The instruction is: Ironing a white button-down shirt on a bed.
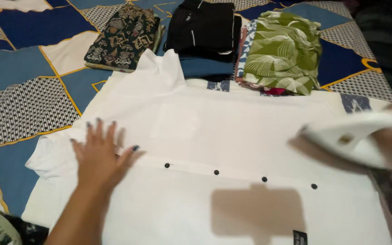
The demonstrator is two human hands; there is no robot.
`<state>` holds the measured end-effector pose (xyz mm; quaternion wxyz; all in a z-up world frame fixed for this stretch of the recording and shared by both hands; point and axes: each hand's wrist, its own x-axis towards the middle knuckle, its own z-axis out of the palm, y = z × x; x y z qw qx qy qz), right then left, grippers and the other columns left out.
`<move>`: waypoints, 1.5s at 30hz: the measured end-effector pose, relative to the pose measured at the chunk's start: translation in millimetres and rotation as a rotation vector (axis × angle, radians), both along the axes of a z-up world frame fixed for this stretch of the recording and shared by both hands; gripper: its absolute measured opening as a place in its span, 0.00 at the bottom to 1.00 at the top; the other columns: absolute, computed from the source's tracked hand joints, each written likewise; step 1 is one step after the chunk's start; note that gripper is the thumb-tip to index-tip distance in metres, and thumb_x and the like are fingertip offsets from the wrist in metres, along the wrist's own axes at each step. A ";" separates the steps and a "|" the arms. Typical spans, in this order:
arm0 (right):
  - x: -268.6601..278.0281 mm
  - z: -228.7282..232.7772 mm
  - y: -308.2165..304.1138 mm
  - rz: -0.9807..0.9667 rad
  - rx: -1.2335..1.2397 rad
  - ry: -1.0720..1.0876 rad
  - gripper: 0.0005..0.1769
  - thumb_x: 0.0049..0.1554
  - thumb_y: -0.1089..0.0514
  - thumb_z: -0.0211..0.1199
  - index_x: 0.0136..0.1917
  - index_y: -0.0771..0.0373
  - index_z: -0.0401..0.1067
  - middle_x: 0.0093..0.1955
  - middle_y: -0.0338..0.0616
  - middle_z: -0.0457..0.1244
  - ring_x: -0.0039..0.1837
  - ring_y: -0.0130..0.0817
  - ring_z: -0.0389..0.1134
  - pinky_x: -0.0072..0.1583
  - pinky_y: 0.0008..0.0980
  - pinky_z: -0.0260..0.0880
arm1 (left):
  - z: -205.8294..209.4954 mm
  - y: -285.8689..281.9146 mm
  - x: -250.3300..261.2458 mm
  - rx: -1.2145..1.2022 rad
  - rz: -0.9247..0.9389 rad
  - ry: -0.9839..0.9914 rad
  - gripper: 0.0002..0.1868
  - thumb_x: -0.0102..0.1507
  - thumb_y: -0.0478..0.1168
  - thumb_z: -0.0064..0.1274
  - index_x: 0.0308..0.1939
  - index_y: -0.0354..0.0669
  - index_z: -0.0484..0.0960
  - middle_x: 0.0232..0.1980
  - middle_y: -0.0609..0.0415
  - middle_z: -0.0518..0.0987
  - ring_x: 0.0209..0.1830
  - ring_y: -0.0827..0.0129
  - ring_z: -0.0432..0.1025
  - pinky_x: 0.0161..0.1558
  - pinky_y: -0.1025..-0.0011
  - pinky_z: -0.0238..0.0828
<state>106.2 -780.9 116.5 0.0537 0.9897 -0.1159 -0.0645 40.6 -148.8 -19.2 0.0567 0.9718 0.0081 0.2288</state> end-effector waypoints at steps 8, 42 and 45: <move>33.9 -83.3 24.5 0.203 -0.172 -0.160 0.14 0.55 0.44 0.69 0.53 0.47 0.81 0.45 0.39 0.75 0.46 0.35 0.76 0.51 0.34 0.78 | -24.2 62.5 3.2 -0.062 0.301 0.226 0.47 0.59 0.68 0.48 0.76 0.48 0.60 0.81 0.42 0.53 0.81 0.47 0.44 0.69 0.28 0.32; 100.8 -46.8 376.5 0.480 0.136 -0.259 0.17 0.55 0.40 0.68 0.54 0.46 0.81 0.48 0.47 0.73 0.49 0.49 0.75 0.49 0.48 0.74 | 54.6 68.2 57.9 -0.281 0.330 0.128 0.27 0.63 0.58 0.50 0.60 0.47 0.81 0.65 0.49 0.77 0.69 0.54 0.66 0.70 0.47 0.55; 123.2 -38.2 393.1 0.441 0.140 -0.125 0.16 0.52 0.43 0.69 0.54 0.43 0.81 0.49 0.44 0.73 0.50 0.49 0.75 0.50 0.49 0.74 | 57.4 88.6 114.1 -0.356 0.344 0.364 0.27 0.63 0.60 0.52 0.55 0.44 0.82 0.55 0.46 0.81 0.56 0.49 0.74 0.56 0.55 0.69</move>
